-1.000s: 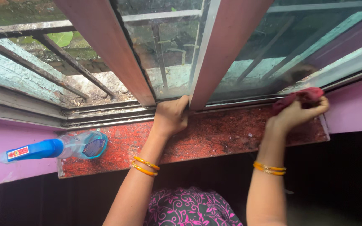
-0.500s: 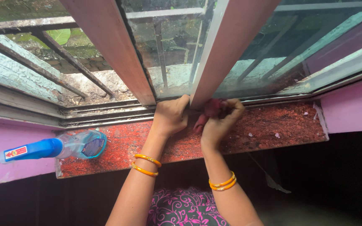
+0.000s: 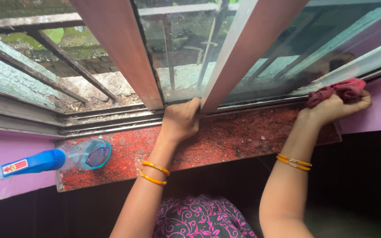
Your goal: The person cleans a window frame and sill using a spray bottle and a cloth. They spray the surface and wipe the metal frame and the red granite sill repeatedly.
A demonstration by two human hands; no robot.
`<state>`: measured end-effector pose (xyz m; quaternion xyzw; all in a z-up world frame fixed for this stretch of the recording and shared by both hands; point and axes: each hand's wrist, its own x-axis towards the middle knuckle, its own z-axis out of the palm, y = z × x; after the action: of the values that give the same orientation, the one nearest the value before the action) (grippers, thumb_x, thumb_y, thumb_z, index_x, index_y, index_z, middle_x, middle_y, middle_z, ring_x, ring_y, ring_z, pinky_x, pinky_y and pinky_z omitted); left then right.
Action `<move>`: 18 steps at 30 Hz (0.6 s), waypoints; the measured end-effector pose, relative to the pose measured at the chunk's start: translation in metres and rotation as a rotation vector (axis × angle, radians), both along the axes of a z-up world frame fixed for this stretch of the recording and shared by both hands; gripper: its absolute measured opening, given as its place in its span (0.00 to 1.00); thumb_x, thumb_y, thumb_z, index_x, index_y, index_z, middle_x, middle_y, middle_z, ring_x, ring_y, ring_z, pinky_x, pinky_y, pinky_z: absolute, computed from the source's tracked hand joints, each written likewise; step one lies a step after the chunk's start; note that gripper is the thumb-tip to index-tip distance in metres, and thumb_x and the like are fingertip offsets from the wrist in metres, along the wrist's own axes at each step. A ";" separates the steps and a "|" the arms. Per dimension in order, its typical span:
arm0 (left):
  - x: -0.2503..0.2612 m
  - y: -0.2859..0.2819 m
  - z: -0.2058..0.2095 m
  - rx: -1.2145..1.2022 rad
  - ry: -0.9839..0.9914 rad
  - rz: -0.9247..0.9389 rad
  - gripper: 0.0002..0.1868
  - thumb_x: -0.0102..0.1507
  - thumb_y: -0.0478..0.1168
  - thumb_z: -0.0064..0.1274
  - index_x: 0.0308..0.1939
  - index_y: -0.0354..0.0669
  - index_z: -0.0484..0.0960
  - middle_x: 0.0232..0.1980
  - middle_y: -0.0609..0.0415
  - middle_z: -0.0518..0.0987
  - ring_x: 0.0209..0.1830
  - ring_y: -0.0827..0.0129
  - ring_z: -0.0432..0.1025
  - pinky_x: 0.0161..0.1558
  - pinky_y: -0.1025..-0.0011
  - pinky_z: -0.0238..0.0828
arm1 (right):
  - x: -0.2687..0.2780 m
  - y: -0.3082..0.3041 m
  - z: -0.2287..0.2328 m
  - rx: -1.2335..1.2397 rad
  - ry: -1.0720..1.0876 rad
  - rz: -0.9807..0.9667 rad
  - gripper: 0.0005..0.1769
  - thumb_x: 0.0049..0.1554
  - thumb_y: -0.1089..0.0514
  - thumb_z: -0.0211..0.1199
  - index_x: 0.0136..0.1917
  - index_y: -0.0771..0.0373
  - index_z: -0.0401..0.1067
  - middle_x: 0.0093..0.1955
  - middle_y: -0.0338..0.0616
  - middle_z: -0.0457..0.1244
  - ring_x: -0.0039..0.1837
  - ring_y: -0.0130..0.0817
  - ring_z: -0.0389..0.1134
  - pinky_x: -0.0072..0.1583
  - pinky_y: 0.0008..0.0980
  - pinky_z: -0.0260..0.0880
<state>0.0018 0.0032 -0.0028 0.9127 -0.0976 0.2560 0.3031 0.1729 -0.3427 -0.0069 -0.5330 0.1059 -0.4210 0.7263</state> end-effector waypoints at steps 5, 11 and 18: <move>0.002 -0.001 0.001 0.008 0.021 0.017 0.13 0.51 0.32 0.55 0.37 0.44 0.70 0.29 0.48 0.76 0.29 0.50 0.75 0.31 0.54 0.70 | -0.031 0.059 0.028 0.010 0.023 0.072 0.16 0.63 0.76 0.53 0.56 0.57 0.60 0.51 0.40 0.59 0.41 0.26 0.64 0.41 0.30 0.70; 0.002 0.000 -0.002 -0.003 0.020 0.004 0.13 0.50 0.32 0.54 0.36 0.43 0.69 0.29 0.48 0.77 0.30 0.48 0.75 0.31 0.53 0.70 | -0.134 0.190 0.049 -0.934 -0.004 -0.149 0.29 0.54 0.83 0.56 0.61 0.60 0.56 0.54 0.48 0.54 0.55 0.51 0.62 0.58 0.53 0.66; 0.002 -0.001 -0.004 -0.012 0.015 -0.001 0.13 0.51 0.32 0.55 0.37 0.44 0.70 0.29 0.48 0.77 0.30 0.49 0.75 0.31 0.53 0.70 | -0.133 0.206 0.090 -0.802 -0.328 0.161 0.21 0.54 0.74 0.70 0.55 0.62 0.62 0.51 0.40 0.55 0.55 0.36 0.61 0.63 0.38 0.66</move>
<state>0.0038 0.0025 -0.0067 0.9127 -0.0943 0.2497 0.3094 0.0400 -0.1367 0.0826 -0.7054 -0.2244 -0.4498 0.4998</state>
